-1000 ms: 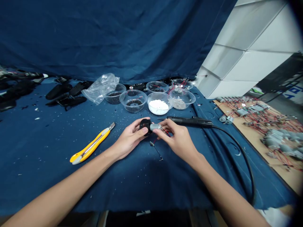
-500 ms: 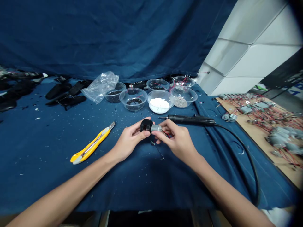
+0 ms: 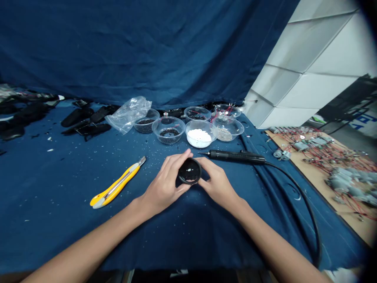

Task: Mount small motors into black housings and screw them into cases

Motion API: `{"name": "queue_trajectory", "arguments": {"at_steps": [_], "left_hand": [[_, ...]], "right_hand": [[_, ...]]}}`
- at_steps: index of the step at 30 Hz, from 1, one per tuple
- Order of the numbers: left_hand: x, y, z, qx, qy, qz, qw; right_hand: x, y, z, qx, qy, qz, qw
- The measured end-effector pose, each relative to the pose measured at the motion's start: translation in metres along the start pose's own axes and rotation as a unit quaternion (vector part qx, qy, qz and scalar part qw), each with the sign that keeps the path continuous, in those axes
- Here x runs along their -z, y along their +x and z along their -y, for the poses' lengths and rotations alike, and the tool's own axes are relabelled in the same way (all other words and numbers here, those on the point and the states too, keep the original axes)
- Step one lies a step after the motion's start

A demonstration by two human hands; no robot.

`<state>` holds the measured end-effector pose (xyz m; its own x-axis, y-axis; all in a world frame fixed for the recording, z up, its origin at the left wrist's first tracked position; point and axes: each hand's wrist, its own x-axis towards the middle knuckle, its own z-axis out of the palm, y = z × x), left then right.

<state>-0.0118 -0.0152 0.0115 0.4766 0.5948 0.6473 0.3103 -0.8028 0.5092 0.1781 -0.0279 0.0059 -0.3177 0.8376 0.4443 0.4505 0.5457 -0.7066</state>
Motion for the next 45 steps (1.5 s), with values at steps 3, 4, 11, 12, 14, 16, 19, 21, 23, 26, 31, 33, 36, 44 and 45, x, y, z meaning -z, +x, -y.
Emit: {"name": "queue_trajectory", "arguments": {"at_steps": [3,4,11,12,14,16,19,21,23,26,31,33,36,44,45], "left_hand": [[0.001,-0.001,-0.003,-0.013,-0.008,-0.009,1.0],[0.001,-0.001,-0.004,-0.016,-0.01,-0.01,1.0],[0.002,0.0,-0.011,0.07,-0.059,0.016,0.996],[0.002,0.0,-0.012,0.079,-0.068,0.023,0.994],[0.003,0.0,-0.013,0.075,-0.089,0.038,0.992],[0.005,0.0,-0.015,0.058,-0.116,0.05,0.99],[0.01,0.0,-0.017,0.048,-0.154,0.063,0.985],[0.013,0.001,-0.02,0.051,-0.171,0.069,0.982],[0.015,0.001,-0.021,0.059,-0.184,0.083,0.978],[0.017,0.001,-0.022,0.079,-0.193,0.108,0.972],[0.021,0.001,-0.025,0.099,-0.204,0.136,0.965],[0.023,0.002,-0.027,0.103,-0.212,0.144,0.961],[0.024,0.002,-0.03,0.103,-0.218,0.154,0.958],[0.022,0.001,-0.026,0.068,-0.219,0.146,0.962],[0.021,0.001,-0.026,0.057,-0.218,0.141,0.964]], "right_hand": [[-0.001,-0.001,-0.002,0.02,-0.002,-0.002,1.0],[-0.002,-0.001,-0.002,0.023,-0.009,-0.007,1.0],[-0.01,-0.004,-0.002,0.064,-0.04,-0.047,0.996],[-0.01,-0.005,-0.001,0.069,-0.042,-0.049,0.996],[-0.01,-0.005,0.003,0.076,-0.045,-0.045,0.995],[-0.007,-0.006,0.008,0.085,-0.04,-0.034,0.995],[0.0,-0.006,0.016,0.099,-0.026,-0.022,0.995],[0.003,-0.007,0.02,0.101,-0.016,-0.017,0.995],[0.005,-0.007,0.022,0.097,-0.006,-0.011,0.995],[0.005,-0.008,0.023,0.088,0.019,0.0,0.996],[0.006,-0.007,0.024,0.065,0.054,0.024,0.996],[0.008,-0.007,0.027,0.061,0.058,0.034,0.996],[0.011,-0.006,0.03,0.06,0.071,0.054,0.994],[0.011,-0.007,0.029,0.051,0.052,0.049,0.996],[0.01,-0.008,0.028,0.053,0.048,0.047,0.996]]}}
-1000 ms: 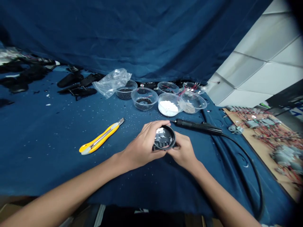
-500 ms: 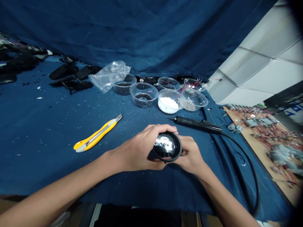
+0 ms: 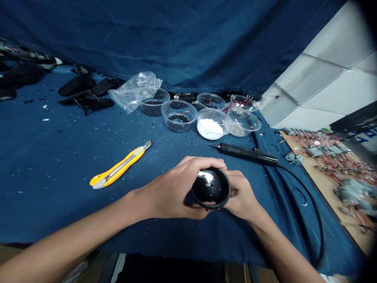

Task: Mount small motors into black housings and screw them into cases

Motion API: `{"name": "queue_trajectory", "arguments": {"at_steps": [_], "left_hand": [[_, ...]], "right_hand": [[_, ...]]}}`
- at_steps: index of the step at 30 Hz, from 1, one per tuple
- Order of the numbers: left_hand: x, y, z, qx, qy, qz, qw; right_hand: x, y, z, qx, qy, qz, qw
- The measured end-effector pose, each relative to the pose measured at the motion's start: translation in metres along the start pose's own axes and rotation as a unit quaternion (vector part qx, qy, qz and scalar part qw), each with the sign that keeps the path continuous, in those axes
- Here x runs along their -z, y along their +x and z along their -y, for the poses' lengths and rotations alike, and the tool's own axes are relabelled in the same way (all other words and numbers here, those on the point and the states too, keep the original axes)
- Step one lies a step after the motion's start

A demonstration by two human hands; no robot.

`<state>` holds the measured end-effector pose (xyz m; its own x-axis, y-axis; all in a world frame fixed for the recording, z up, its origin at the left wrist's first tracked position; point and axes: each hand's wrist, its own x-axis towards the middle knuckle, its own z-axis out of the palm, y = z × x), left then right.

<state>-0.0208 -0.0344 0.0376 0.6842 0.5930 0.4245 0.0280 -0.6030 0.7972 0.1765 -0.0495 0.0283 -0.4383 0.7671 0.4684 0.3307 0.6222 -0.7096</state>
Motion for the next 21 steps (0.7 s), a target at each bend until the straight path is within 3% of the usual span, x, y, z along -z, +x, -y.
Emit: {"name": "queue_trajectory", "arguments": {"at_steps": [11,21], "left_hand": [[-0.003,0.001,0.016,-0.096,0.086,-0.079,0.989],[-0.014,-0.001,0.014,-0.07,0.104,-0.138,0.983]], "right_hand": [[-0.006,-0.008,-0.009,0.041,-0.093,-0.035,0.994],[-0.018,-0.008,-0.007,0.039,-0.102,-0.076,0.991]]}}
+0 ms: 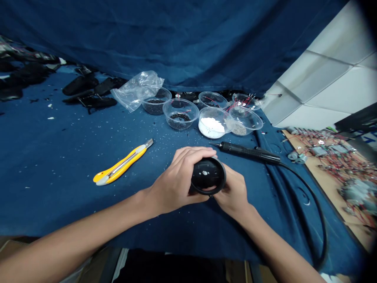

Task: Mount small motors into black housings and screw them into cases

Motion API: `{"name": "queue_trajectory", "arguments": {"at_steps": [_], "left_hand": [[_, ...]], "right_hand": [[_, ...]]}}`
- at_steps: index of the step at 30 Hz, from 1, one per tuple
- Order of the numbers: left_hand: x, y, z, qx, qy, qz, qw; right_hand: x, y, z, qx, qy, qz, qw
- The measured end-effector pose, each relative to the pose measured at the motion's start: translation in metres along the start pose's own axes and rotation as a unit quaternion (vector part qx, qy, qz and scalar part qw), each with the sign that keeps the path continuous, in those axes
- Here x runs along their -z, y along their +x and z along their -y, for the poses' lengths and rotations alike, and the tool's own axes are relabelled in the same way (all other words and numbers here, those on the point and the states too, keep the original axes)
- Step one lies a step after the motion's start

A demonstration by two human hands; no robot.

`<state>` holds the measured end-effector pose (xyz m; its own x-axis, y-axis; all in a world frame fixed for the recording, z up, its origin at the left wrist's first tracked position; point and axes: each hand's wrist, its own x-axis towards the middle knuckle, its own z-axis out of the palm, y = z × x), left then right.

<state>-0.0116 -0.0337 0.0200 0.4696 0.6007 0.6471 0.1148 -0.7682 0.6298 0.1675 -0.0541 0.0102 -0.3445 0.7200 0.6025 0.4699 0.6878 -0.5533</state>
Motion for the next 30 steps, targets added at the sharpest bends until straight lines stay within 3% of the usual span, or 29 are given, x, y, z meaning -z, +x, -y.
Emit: {"name": "queue_trajectory", "arguments": {"at_steps": [6,30], "left_hand": [[0.004,0.003,0.0,-0.02,-0.046,0.056,0.997],[0.009,0.004,0.001,-0.036,-0.091,0.108,0.989]], "right_hand": [[0.006,-0.003,-0.001,0.027,0.034,0.006,0.999],[0.013,0.002,-0.001,0.015,0.116,0.059,0.991]]}}
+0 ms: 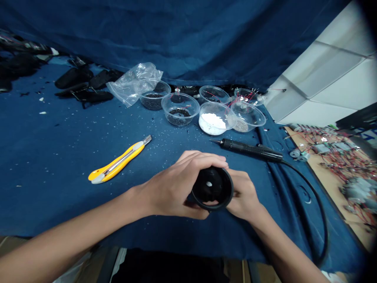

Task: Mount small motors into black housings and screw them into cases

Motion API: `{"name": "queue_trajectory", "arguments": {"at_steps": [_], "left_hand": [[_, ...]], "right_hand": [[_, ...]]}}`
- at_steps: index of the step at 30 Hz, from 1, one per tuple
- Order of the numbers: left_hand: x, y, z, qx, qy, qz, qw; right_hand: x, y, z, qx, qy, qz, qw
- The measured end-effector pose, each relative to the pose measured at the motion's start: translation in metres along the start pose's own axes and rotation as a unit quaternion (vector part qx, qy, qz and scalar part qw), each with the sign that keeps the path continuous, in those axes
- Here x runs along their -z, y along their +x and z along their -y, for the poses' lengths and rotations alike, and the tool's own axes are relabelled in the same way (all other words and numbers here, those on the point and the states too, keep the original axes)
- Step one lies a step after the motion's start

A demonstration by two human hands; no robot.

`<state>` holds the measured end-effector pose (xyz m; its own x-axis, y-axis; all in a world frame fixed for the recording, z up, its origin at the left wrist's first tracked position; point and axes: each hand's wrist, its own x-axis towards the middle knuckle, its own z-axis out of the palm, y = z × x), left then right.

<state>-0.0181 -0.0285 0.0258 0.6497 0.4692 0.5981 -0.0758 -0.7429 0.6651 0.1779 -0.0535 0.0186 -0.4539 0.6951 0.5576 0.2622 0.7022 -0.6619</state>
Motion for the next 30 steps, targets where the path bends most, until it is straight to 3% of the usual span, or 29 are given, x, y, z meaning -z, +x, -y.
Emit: {"name": "queue_trajectory", "arguments": {"at_steps": [15,20,24,27,30], "left_hand": [[-0.002,-0.001,0.003,-0.016,0.003,0.002,1.0],[0.002,0.003,0.001,-0.037,0.088,-0.02,0.995],[0.008,0.005,0.001,-0.015,0.231,-0.083,0.969],[0.012,0.005,0.005,0.052,0.241,-0.049,0.968],[0.013,0.006,0.007,0.155,0.195,-0.013,0.968]], "right_hand": [[0.003,-0.001,0.0,0.012,0.006,0.014,1.0],[0.002,0.001,0.0,-0.009,-0.011,0.001,1.0],[0.001,0.004,0.001,-0.126,0.004,-0.017,0.992],[0.0,0.007,0.001,-0.259,0.079,-0.042,0.962],[-0.001,0.011,0.0,-0.318,0.124,-0.057,0.938]]}}
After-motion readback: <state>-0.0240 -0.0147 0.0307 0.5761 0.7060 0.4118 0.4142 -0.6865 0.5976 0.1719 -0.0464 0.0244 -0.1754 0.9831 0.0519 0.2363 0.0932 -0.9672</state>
